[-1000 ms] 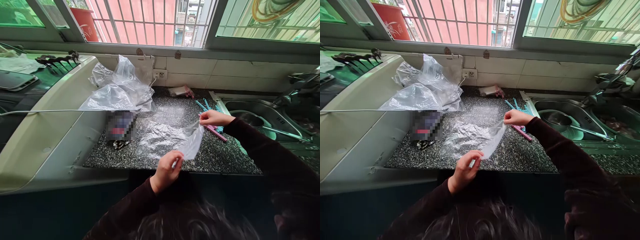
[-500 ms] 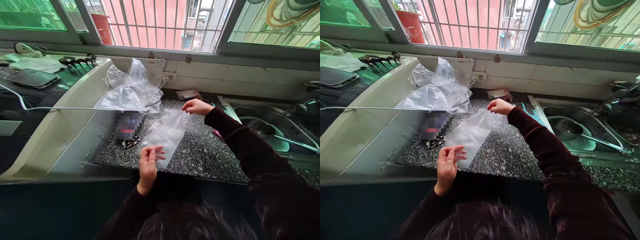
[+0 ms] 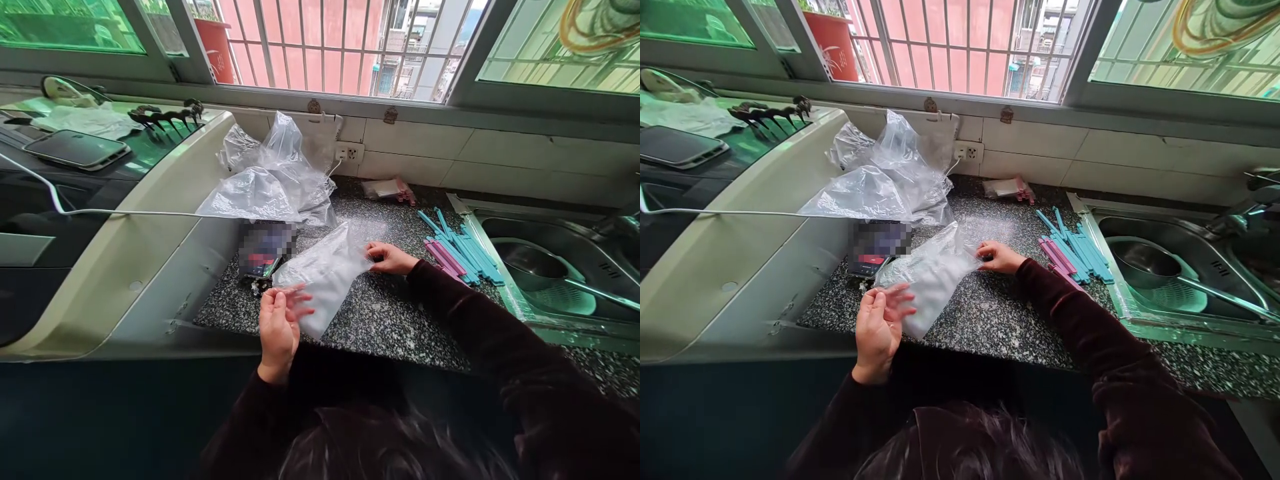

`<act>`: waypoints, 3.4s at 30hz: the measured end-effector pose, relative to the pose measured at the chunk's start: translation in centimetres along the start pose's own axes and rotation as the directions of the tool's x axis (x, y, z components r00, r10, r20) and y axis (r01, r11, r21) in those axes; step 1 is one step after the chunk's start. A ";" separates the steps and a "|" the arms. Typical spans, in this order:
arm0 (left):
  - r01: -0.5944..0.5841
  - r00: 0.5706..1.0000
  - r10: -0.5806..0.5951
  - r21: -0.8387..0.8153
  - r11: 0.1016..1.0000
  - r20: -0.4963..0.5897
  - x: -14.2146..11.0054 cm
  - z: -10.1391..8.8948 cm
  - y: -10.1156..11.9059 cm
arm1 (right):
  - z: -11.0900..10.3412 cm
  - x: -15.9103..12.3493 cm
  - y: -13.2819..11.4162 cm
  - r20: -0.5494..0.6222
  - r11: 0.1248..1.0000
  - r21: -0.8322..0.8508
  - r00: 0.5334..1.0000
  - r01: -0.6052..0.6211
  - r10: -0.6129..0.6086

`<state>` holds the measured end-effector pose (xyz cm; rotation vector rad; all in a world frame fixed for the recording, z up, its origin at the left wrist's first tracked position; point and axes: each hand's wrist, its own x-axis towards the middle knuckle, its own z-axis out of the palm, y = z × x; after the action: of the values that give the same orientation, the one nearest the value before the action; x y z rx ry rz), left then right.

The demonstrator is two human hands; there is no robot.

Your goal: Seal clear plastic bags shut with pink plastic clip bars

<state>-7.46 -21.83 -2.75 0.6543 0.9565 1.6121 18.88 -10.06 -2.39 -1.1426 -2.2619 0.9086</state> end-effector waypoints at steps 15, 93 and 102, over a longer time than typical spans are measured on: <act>0.148 0.980 -0.159 0.093 0.985 0.121 1.7 -0.2 -0.9 | -0.9 -4.5 -0.4 -0.047 0.996 -0.028 0.995 -0.086 0.085; -0.909 0.371 0.265 0.406 -0.092 0.890 -1.2 1.5 -2.2 | -0.1 -12.3 -3.2 -0.405 0.994 -0.083 0.913 -0.077 0.037; -0.946 0.229 0.258 0.277 -0.169 0.939 -2.2 0.5 -2.1 | 1.8 -12.7 -3.7 -0.129 0.723 -0.672 0.937 0.159 -0.326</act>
<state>-5.39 -23.68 -4.07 2.9275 0.9231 1.2170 22.87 -22.80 -2.14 -1.0889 -2.5015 -0.1709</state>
